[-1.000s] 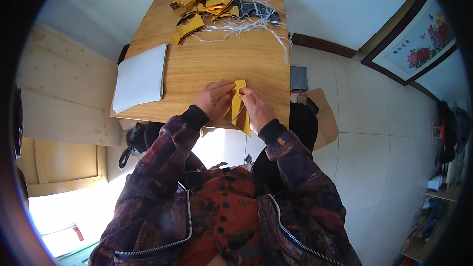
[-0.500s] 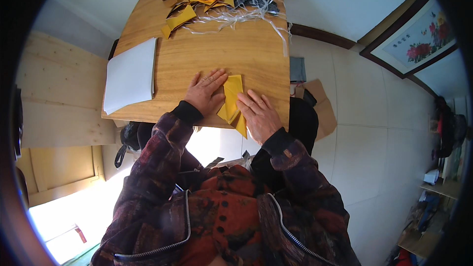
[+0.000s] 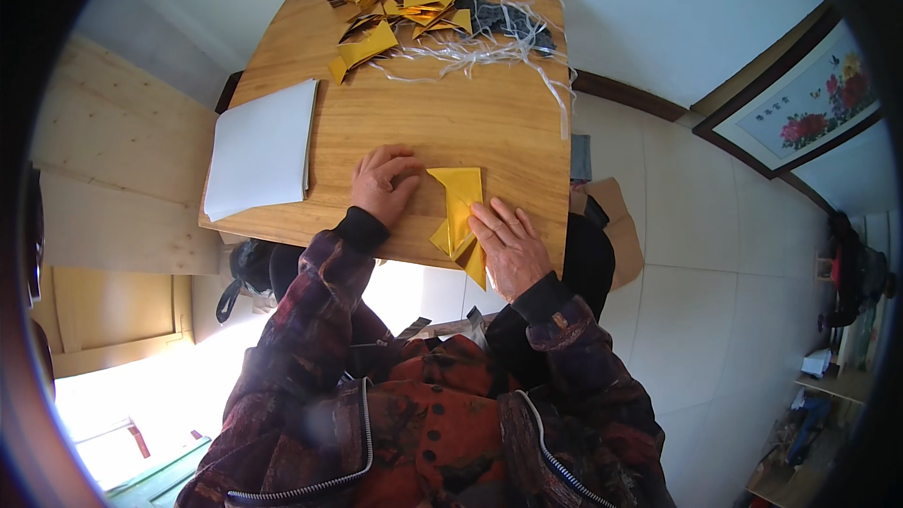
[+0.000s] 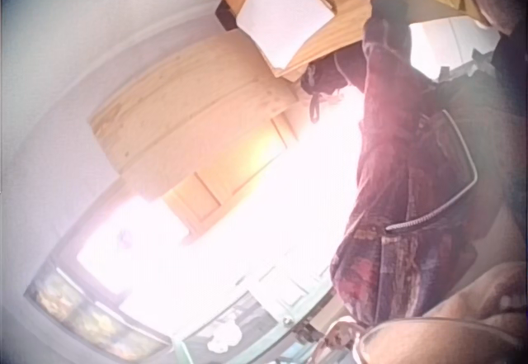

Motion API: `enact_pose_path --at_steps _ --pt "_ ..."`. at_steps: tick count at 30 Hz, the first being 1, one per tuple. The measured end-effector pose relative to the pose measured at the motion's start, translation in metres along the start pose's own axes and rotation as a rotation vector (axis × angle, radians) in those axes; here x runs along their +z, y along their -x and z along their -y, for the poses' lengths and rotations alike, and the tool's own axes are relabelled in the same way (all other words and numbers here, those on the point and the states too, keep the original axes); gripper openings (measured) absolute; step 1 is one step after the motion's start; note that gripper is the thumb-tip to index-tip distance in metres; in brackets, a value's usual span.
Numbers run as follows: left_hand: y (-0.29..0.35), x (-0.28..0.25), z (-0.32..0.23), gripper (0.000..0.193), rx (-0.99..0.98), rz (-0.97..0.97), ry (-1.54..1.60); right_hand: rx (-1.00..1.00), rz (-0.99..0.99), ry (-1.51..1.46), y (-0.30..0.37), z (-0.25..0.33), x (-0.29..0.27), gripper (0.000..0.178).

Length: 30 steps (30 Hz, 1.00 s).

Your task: The person folds a yellow sheet of paper into a triangular shape by hand, pressing creases and adjusting edges. The finished piece is placed on a pile of similar folded items on the table.

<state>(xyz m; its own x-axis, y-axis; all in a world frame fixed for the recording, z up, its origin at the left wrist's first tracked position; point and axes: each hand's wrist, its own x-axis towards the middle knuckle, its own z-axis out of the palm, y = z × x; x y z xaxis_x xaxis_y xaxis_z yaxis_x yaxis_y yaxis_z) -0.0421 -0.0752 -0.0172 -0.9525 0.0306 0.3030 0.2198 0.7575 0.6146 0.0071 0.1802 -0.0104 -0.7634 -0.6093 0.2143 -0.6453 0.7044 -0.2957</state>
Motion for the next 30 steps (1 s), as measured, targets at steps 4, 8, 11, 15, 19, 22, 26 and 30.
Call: enact_pose_path --at_steps 4,8,11,15,19,22,26,30 --pt "-0.010 0.005 -0.009 0.018 -0.002 0.030 0.016 -0.011 0.000 0.002 -0.001 -0.001 -0.001 0.045" --pt "-0.015 0.017 -0.019 0.032 0.308 0.175 -0.008 -0.011 -0.006 0.003 0.000 -0.001 0.001 0.047" --pt "-0.010 0.023 -0.027 0.055 0.402 0.508 -0.131 -0.015 -0.001 0.004 0.001 -0.002 0.002 0.047" --pt "-0.010 0.018 -0.026 0.064 0.431 0.549 -0.171 -0.019 -0.011 -0.036 0.003 -0.002 0.002 0.047" --pt "-0.013 0.012 -0.029 0.072 0.465 0.616 -0.244 -0.035 0.002 -0.071 0.013 -0.002 -0.003 0.047" --pt "-0.014 0.009 -0.032 0.076 0.483 0.631 -0.267 -0.038 -0.010 -0.101 0.022 0.000 -0.010 0.048" --pt "-0.013 0.009 -0.032 0.078 0.482 0.628 -0.277 -0.021 0.005 -0.121 0.032 0.003 -0.018 0.047" --pt "-0.013 0.011 -0.032 0.083 0.483 0.628 -0.289 -0.061 -0.016 -0.027 0.030 0.006 -0.014 0.050"
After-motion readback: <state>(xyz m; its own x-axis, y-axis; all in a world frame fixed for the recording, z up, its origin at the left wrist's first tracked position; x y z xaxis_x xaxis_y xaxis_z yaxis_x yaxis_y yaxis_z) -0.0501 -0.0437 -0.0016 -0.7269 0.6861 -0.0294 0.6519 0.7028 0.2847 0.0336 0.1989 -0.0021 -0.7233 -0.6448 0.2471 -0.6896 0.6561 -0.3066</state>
